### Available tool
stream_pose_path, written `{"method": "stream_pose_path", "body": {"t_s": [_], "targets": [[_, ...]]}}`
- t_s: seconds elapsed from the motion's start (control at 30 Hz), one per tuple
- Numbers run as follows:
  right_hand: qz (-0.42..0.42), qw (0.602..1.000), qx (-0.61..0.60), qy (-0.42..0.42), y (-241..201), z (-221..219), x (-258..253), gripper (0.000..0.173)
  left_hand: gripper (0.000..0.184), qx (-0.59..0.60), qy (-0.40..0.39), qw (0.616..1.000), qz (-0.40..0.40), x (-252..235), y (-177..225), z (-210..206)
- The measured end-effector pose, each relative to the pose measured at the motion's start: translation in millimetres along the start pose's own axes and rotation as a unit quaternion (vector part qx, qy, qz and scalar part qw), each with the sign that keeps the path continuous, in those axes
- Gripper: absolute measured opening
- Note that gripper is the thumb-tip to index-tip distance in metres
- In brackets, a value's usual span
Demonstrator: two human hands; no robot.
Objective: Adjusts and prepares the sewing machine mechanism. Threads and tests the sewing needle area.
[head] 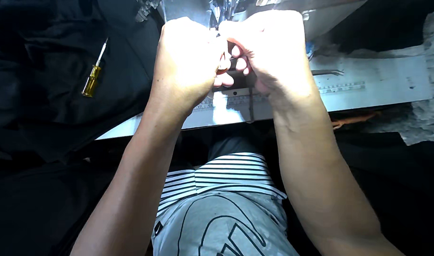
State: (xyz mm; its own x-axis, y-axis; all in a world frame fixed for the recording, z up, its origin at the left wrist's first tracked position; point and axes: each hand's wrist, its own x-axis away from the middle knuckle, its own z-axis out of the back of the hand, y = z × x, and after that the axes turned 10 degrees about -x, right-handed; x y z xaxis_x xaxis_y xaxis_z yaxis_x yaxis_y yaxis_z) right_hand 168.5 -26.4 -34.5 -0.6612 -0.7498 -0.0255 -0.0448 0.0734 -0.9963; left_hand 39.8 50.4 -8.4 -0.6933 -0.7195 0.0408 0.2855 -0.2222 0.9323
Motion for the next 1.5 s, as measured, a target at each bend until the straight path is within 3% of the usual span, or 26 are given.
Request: {"method": "stream_pose_path", "body": {"t_s": [1.5], "targets": [[-0.013,0.999,-0.032,0.002,-2.3,-3.3,1.8,0.029,0.007,0.016,0.037,0.999,-0.019,1.0,-4.0,-3.2]]}}
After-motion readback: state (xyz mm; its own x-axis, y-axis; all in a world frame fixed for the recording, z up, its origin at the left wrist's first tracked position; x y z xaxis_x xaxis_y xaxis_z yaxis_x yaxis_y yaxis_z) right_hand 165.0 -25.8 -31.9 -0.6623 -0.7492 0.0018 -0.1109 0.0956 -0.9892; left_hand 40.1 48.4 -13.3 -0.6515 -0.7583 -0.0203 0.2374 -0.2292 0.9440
